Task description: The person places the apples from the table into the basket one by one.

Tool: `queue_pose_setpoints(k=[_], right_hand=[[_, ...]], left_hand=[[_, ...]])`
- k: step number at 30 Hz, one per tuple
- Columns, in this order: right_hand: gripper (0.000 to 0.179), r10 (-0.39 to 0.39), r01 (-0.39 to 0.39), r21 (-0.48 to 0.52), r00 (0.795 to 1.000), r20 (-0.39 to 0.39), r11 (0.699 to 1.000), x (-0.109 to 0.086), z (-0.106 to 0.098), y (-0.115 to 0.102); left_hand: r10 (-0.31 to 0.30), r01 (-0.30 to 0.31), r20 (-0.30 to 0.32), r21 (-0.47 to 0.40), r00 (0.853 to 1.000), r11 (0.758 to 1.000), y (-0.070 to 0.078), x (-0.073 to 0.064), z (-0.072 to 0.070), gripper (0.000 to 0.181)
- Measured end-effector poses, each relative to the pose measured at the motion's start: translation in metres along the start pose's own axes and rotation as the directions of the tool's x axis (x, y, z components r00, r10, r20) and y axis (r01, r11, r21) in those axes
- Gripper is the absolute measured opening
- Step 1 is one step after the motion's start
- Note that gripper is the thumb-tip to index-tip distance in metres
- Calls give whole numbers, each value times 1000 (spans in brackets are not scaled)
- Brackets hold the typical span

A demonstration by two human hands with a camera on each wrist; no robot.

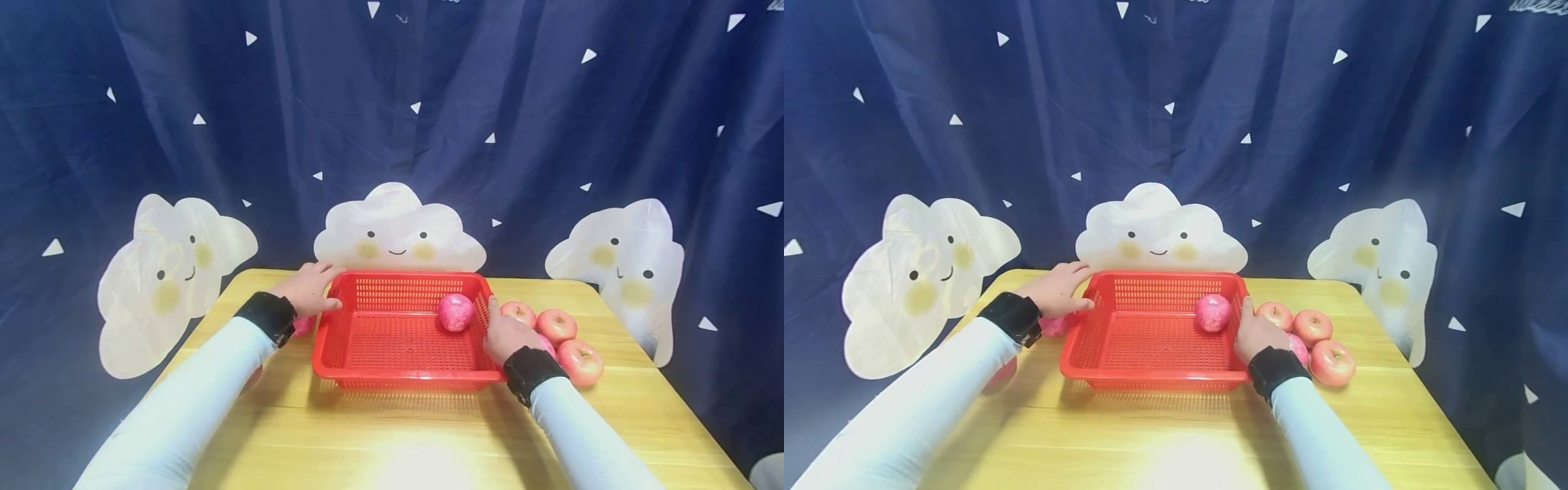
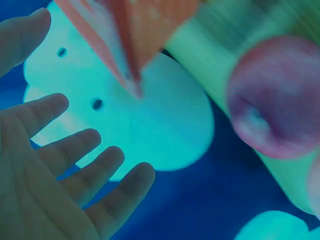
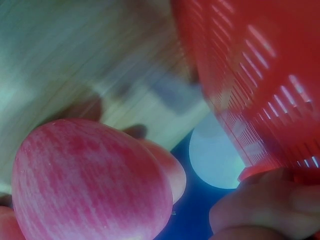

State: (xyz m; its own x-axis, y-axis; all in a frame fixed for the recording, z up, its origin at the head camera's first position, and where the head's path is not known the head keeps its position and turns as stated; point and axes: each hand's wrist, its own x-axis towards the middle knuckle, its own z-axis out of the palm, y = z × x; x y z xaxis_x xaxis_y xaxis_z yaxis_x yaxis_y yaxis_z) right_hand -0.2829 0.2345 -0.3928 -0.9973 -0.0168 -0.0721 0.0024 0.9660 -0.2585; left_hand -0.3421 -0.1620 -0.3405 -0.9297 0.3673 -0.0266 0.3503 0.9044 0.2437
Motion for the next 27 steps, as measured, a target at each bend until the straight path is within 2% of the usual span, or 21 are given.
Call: queue_pose_setpoints(k=[3,6,9,13,16,23,27], right_hand=[[77,-9,8,-10,1000,-9,1000,0,-1,0],[79,-1,1,1,1000,1,1000,0,-2,-1],[79,13,-14,14,1000,18,1000,0,-3,-2],[76,3,-3,2,1000,2,1000,-1,-1,-2],[75,-5,5,-11,1000,-17,1000,-1,1,-2],[78,11,-11,5,1000,-4,1000,1,2,-1],[77,7,-7,-4,1000,-9,1000,2,2,0]], left_hand=[[-33,33,2,35,999,999,-13,-5,0,77],[-28,29,-10,75,1000,997,-23,-8,2,71],[-21,23,-16,108,1000,994,-35,-7,9,68],[-51,51,2,118,999,992,-46,-7,18,70],[-73,71,12,114,997,991,-51,-8,24,71],[-84,82,6,160,996,984,-58,-10,33,65],[-109,105,26,144,994,984,-60,-9,37,68]])
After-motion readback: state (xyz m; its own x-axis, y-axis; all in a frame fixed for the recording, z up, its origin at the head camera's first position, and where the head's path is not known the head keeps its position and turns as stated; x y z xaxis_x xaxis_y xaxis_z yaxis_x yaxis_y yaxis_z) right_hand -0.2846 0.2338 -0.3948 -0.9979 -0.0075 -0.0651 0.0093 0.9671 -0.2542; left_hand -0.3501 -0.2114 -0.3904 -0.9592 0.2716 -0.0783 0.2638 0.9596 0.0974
